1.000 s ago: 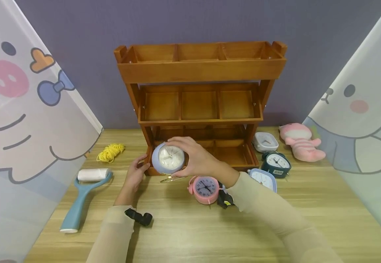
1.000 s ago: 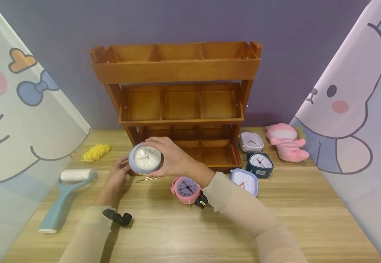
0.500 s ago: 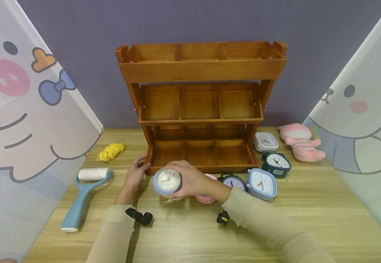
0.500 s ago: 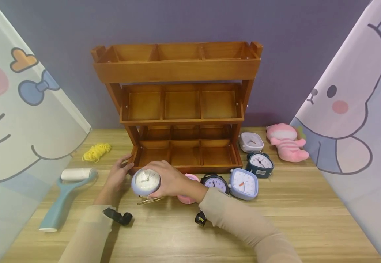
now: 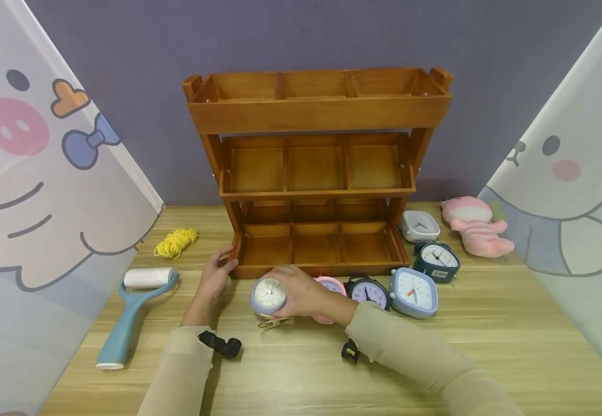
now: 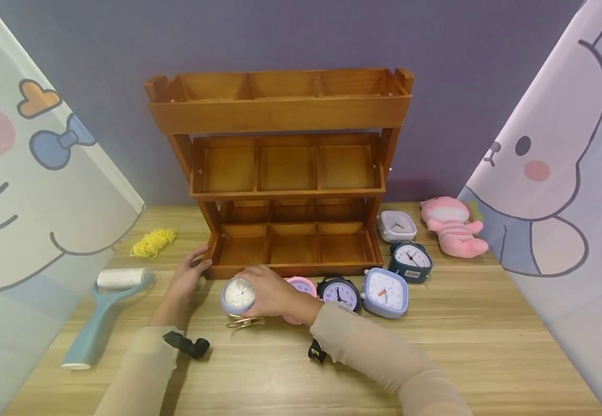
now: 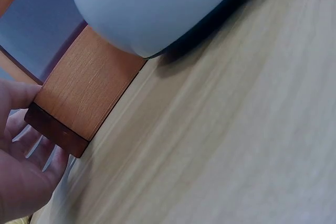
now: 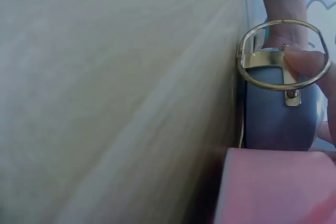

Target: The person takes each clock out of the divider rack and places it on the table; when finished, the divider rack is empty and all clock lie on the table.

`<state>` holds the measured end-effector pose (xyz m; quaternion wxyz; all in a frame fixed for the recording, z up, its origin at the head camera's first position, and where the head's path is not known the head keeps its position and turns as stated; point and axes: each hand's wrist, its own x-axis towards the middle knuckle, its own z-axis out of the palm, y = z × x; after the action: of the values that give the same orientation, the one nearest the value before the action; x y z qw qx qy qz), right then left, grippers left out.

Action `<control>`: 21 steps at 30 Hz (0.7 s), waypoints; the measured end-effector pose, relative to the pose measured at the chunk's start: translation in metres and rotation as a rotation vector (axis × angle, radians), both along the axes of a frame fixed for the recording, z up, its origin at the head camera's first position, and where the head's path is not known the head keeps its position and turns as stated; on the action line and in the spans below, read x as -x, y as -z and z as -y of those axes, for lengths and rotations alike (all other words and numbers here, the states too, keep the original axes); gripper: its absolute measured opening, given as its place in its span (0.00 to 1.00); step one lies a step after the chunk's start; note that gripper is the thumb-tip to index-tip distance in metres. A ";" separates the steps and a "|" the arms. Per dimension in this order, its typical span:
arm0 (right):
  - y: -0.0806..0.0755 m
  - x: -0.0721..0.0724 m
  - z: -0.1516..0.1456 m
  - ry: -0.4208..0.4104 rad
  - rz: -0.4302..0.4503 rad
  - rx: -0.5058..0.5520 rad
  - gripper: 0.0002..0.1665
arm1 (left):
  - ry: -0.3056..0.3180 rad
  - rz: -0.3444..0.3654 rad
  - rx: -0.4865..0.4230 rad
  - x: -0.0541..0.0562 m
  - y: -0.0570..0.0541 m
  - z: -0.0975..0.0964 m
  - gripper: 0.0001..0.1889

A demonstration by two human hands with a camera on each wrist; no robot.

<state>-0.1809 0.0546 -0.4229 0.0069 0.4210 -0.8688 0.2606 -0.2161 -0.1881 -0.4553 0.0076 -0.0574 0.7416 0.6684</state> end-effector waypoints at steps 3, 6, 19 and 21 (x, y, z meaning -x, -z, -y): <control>0.002 0.001 0.000 0.005 0.001 -0.017 0.44 | -0.004 -0.005 -0.001 0.000 0.000 0.000 0.25; 0.004 0.002 -0.001 0.010 -0.005 -0.021 0.44 | -0.006 -0.014 -0.004 0.001 -0.001 0.000 0.25; 0.003 0.005 -0.004 0.027 0.006 -0.032 0.43 | -0.014 -0.005 -0.009 0.000 0.002 0.000 0.25; 0.003 0.006 -0.004 0.037 0.020 -0.039 0.44 | -0.015 -0.003 -0.010 -0.001 0.002 -0.001 0.25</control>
<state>-0.1868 0.0582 -0.4256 -0.0053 0.4022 -0.8814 0.2476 -0.2155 -0.1876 -0.4574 0.0016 -0.0620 0.7379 0.6721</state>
